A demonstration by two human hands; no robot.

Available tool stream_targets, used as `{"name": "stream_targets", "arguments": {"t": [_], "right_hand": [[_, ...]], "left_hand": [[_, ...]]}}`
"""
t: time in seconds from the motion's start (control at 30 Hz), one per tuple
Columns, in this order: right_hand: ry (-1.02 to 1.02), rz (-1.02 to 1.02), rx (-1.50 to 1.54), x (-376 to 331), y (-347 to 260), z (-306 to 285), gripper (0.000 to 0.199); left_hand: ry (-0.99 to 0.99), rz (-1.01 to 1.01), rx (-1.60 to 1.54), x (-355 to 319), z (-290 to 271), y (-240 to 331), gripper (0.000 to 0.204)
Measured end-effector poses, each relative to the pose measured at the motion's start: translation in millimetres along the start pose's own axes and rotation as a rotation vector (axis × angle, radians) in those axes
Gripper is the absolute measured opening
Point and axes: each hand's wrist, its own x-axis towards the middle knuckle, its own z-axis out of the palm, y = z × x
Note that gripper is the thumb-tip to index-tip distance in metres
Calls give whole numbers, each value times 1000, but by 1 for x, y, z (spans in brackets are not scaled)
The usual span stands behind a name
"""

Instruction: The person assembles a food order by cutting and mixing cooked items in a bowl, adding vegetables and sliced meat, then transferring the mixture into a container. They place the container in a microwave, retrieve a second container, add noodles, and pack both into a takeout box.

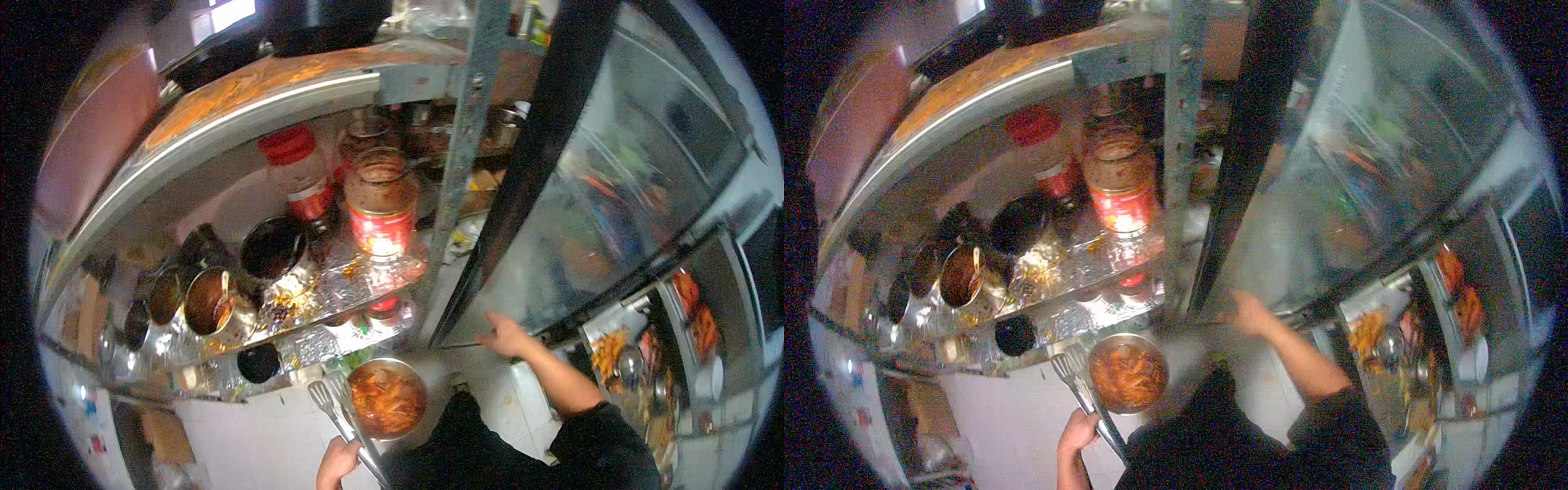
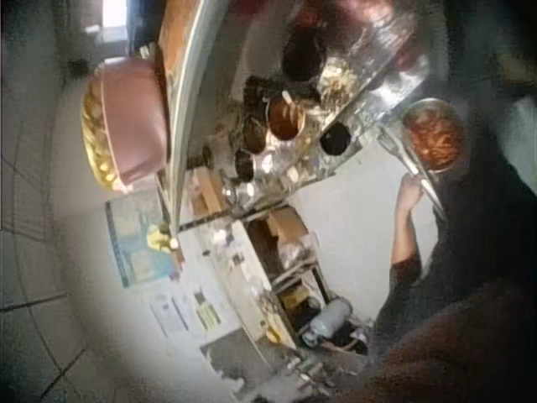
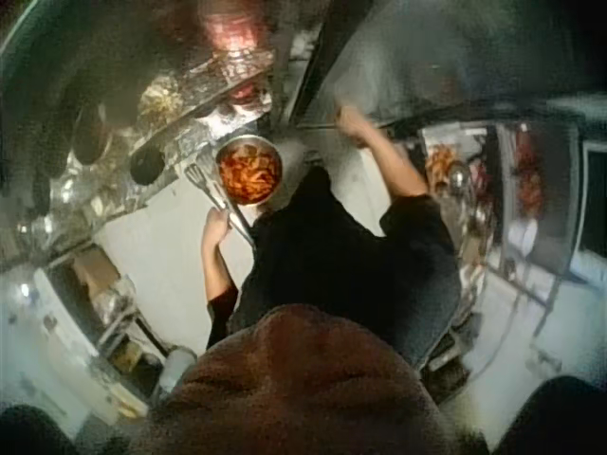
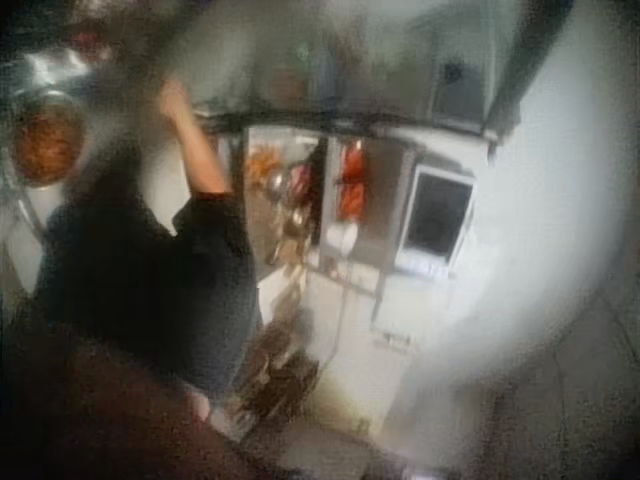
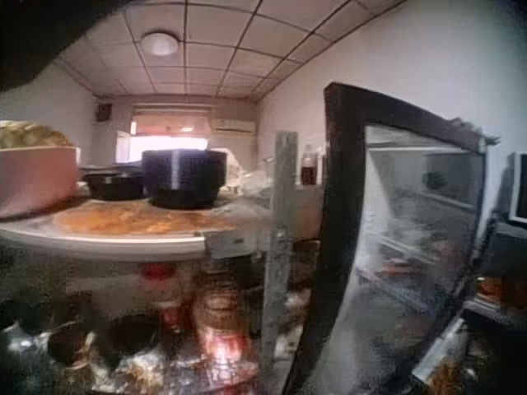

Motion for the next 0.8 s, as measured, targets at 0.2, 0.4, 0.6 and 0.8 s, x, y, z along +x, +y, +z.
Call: {"name": "stream_targets", "arguments": {"t": [0.2, 0.4, 0.6, 0.8], "right_hand": [[-102, 38, 397, -176, -6, 89, 76], [1, 743, 601, -309, -17, 80, 53], [324, 857, 605, -358, 29, 128, 52], [311, 1252, 699, -334, 98, 184, 55]], "left_hand": [[-171, -79, 126, 41, -11, 21, 37], [-428, 159, 125, 110, 39, 99, 31], [-562, 435, 243, 209, 116, 191, 25], [-527, 556, 395, 297, 189, 340, 32]]}}
